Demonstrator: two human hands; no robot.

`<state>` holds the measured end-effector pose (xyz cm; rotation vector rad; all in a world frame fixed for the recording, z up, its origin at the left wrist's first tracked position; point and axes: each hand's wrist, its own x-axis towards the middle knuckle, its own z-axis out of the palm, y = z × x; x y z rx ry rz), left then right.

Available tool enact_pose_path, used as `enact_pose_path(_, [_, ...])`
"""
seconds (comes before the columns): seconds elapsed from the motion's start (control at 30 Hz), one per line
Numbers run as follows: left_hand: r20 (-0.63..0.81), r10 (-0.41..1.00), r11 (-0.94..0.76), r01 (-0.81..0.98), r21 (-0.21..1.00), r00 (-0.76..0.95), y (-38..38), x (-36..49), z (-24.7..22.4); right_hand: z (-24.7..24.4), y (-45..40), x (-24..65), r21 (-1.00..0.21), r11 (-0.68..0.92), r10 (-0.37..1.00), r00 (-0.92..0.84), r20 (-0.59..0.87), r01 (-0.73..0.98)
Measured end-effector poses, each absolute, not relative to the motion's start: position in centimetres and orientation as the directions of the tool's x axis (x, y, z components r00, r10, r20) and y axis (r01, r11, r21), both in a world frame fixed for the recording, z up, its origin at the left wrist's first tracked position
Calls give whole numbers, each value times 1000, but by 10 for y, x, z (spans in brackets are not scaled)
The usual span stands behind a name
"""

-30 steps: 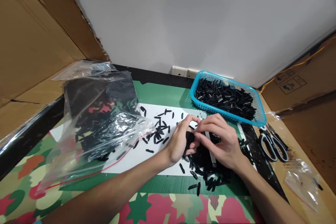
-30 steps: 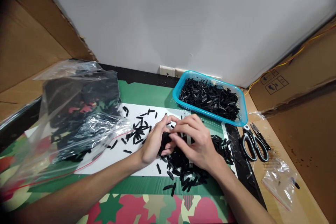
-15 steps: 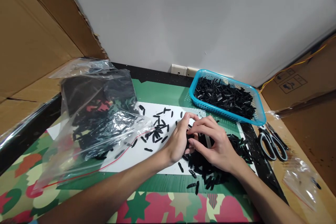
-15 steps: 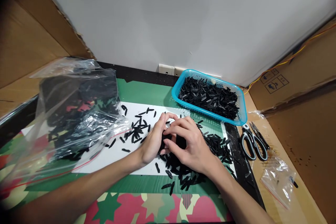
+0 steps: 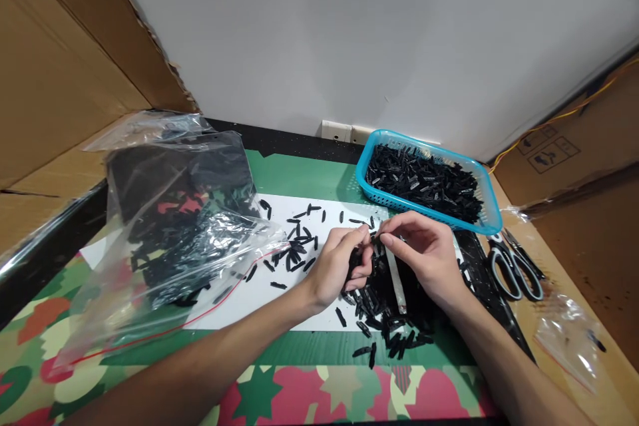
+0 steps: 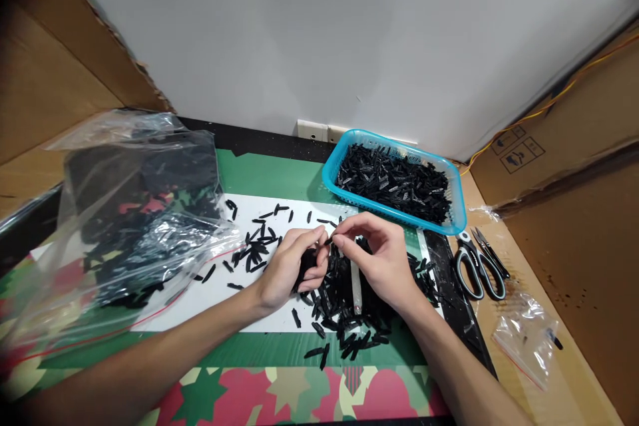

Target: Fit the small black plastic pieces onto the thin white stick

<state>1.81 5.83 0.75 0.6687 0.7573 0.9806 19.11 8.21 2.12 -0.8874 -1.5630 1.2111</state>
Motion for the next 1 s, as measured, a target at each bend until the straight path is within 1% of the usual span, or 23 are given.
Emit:
enact_pose_path(0.07, [-226,898,395,-464,793,379,58,17,7,19,85,192,-973,228,936,-278,216,12])
enact_pose_path(0.17, [-224,891,400,-449,799,395,58,15,8,18,87,191,-978,208,939,-283,195,15])
enact_pose_path(0.3, [-223,896,394,-460,796,383,58,15,9,16,89,192,-983,182,940,-294,175,-3])
enact_pose_path(0.47, [-221,903,385,-468,796,368,60,15,11,12,91,192,-988,155,937,-321,139,26])
enact_pose_path(0.57, [-222,913,372,-482,793,341,62,15,12,11,92,192,-986,161,937,-318,141,40])
enact_pose_path(0.7, [-207,912,366,-475,800,353,62,14,13,12,92,192,-985,168,941,-304,148,40])
enact_pose_path(1.0, [-207,913,364,-469,805,353,61,14,13,11,92,192,-994,109,938,-328,111,-25])
